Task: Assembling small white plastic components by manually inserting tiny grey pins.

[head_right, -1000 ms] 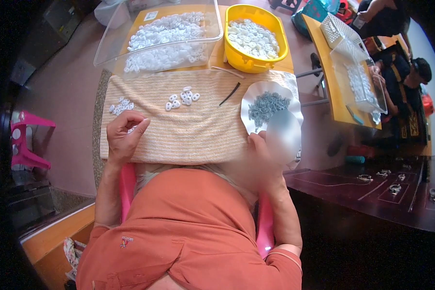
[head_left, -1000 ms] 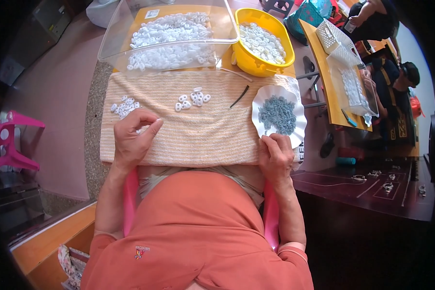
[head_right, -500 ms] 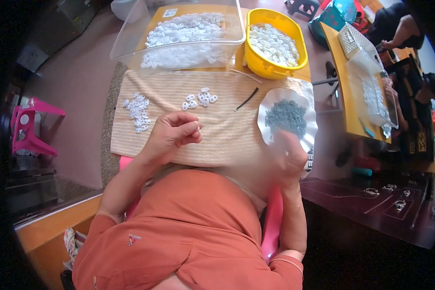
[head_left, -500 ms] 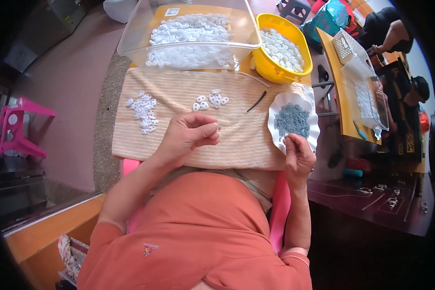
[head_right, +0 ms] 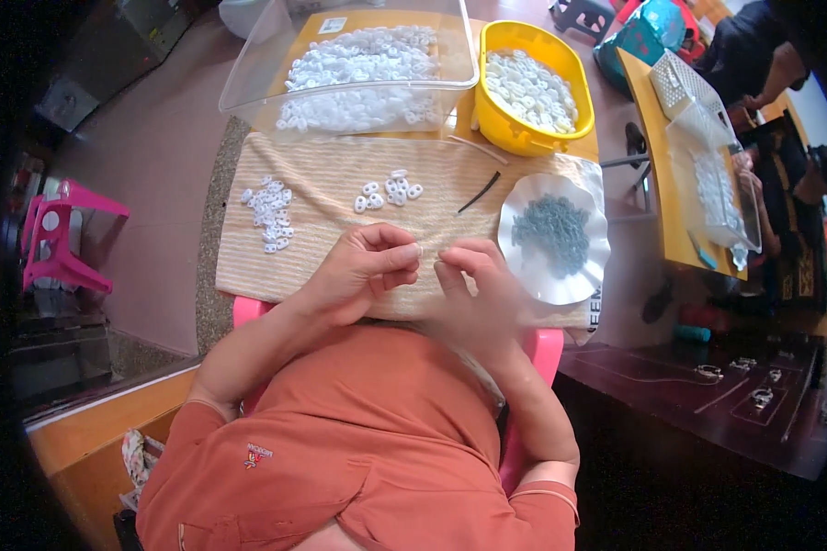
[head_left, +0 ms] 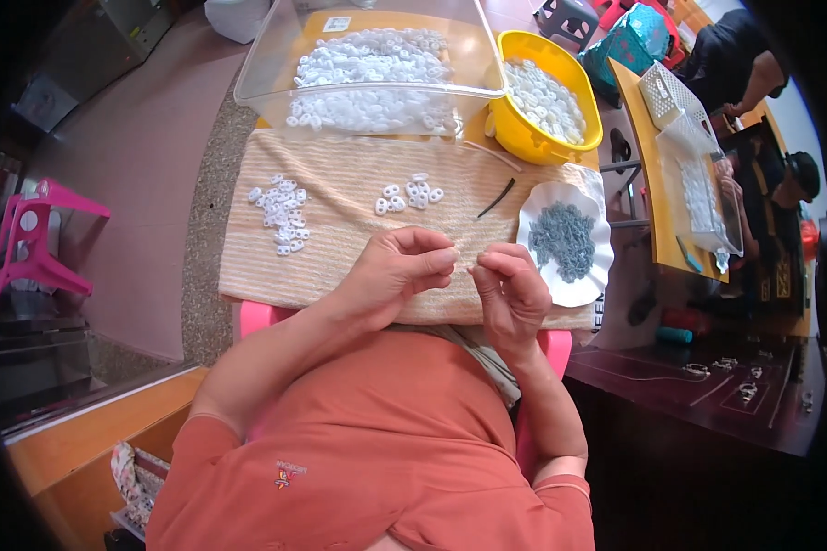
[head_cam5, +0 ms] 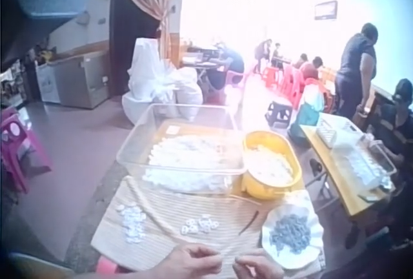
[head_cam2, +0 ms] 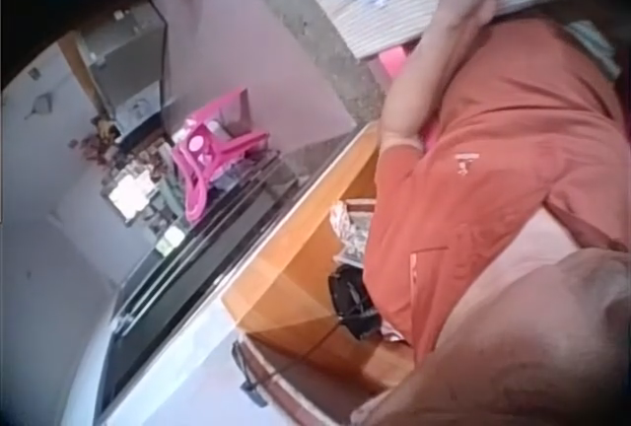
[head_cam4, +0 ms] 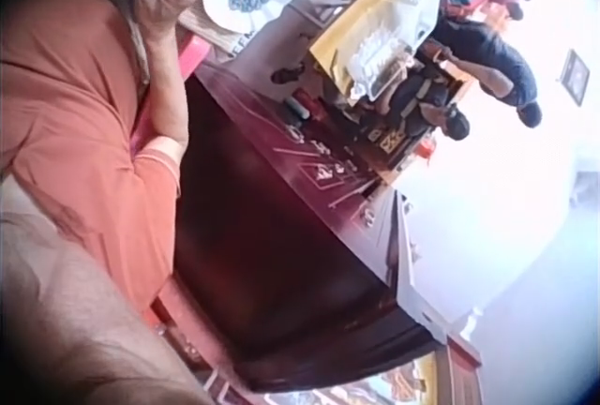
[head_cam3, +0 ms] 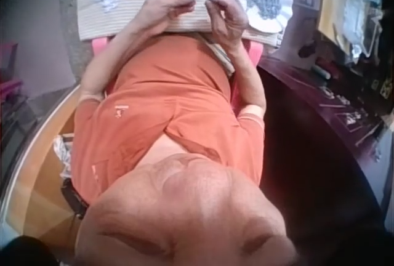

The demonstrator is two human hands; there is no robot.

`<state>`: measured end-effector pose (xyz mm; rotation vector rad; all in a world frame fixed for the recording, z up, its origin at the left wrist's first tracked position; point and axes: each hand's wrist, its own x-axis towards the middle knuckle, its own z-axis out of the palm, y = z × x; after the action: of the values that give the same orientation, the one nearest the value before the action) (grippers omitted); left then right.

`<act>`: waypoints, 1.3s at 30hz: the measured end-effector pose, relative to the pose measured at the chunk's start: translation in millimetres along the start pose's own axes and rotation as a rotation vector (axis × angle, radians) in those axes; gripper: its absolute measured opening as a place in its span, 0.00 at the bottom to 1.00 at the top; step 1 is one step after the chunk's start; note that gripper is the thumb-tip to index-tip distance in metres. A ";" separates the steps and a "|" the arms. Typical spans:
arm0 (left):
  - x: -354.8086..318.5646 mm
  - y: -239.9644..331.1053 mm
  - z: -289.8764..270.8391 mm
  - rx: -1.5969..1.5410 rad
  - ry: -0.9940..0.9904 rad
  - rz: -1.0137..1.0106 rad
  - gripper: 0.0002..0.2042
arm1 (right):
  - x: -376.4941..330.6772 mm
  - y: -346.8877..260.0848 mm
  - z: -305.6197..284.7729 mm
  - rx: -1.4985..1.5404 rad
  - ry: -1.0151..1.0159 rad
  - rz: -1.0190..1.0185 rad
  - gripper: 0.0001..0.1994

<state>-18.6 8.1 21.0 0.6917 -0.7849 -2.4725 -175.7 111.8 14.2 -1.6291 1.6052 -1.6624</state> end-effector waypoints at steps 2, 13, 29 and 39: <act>1.4 -5.7 0.6 -0.079 0.015 -0.018 0.04 | 3.1 0.3 6.0 0.000 0.003 -0.013 0.08; -0.6 -4.1 -0.7 -0.085 -0.049 -0.111 0.05 | 3.0 3.9 10.1 0.163 0.022 0.161 0.06; 0.9 -6.0 -6.8 -0.016 -0.044 -0.026 0.08 | 7.5 8.1 9.9 0.454 -0.053 0.470 0.06; -0.5 -4.8 -6.8 -0.008 -0.032 -0.018 0.08 | 6.5 13.9 9.8 0.538 -0.078 0.508 0.07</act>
<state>-15.5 9.2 13.3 0.6601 -0.7838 -2.5073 -175.8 97.3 3.1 -0.9156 1.2426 -1.5454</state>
